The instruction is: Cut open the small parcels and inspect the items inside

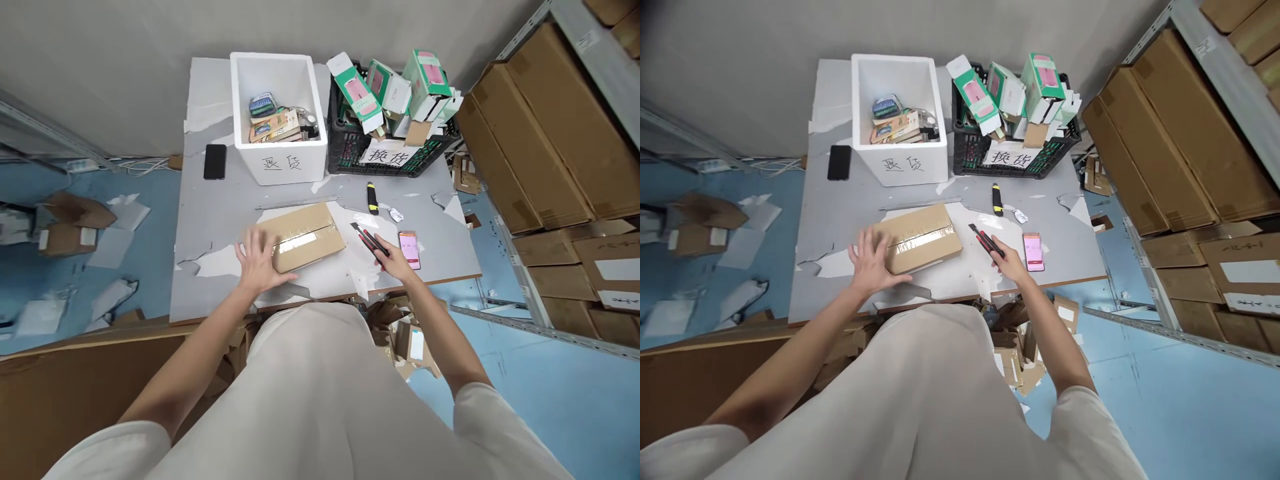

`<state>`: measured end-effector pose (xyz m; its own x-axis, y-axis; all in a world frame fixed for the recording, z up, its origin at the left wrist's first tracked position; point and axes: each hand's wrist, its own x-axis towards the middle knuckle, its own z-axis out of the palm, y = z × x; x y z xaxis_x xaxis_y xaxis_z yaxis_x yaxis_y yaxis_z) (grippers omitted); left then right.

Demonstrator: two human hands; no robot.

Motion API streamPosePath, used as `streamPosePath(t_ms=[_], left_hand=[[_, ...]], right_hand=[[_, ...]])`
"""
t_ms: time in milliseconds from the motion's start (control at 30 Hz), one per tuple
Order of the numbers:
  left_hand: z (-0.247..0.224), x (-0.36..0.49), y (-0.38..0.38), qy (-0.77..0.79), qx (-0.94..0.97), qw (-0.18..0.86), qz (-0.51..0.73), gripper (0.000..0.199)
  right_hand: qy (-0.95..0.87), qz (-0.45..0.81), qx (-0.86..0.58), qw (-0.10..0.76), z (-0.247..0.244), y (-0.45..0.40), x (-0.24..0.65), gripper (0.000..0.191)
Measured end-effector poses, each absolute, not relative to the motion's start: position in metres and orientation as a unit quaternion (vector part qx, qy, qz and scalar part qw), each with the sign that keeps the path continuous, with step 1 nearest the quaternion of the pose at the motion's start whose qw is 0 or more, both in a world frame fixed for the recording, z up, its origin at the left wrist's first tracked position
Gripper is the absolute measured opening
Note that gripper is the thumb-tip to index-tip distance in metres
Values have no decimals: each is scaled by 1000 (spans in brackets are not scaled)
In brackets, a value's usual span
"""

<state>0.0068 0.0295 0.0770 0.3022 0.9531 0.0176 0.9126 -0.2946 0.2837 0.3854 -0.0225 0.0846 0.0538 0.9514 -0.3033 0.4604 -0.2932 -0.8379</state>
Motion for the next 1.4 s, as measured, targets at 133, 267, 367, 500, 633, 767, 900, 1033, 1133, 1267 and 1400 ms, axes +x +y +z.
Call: streamPosePath(t_ms=[133,267,367,500,633,767,900,1033,1133,1267,1400], left_hand=[[87,0,53,583,796,162,-8,146],[80,-7,60,556,812,177,-21,147],[72,-10,61,544,821,175,8,148],[69,-11,62,534,826,175,27,148],[70,-11,63,533,828,171,21,145],[70,-11,63,532,829,172,23,145],[69,-12,64,529,830,174,30,145],[69,-15,65,523,833,179,35,140],[68,-17,63,519,834,182,45,136],[65,-18,61,512,837,184,52,135],[62,-19,61,511,837,191,49,136]], right_hand=[[-491,494,-633,338,70,7,361,70],[-487,523,-606,349,64,24,356,69],[-492,531,-596,346,60,26,355,67],[-476,535,-603,352,58,26,353,70],[-482,540,-597,346,59,28,352,71],[-499,535,-597,330,62,29,350,70],[-510,537,-604,295,70,32,352,66],[-549,543,-581,256,81,40,366,58],[-578,550,-567,206,89,43,381,55],[-580,567,-558,176,90,34,392,54],[-541,598,-556,205,82,16,398,57]])
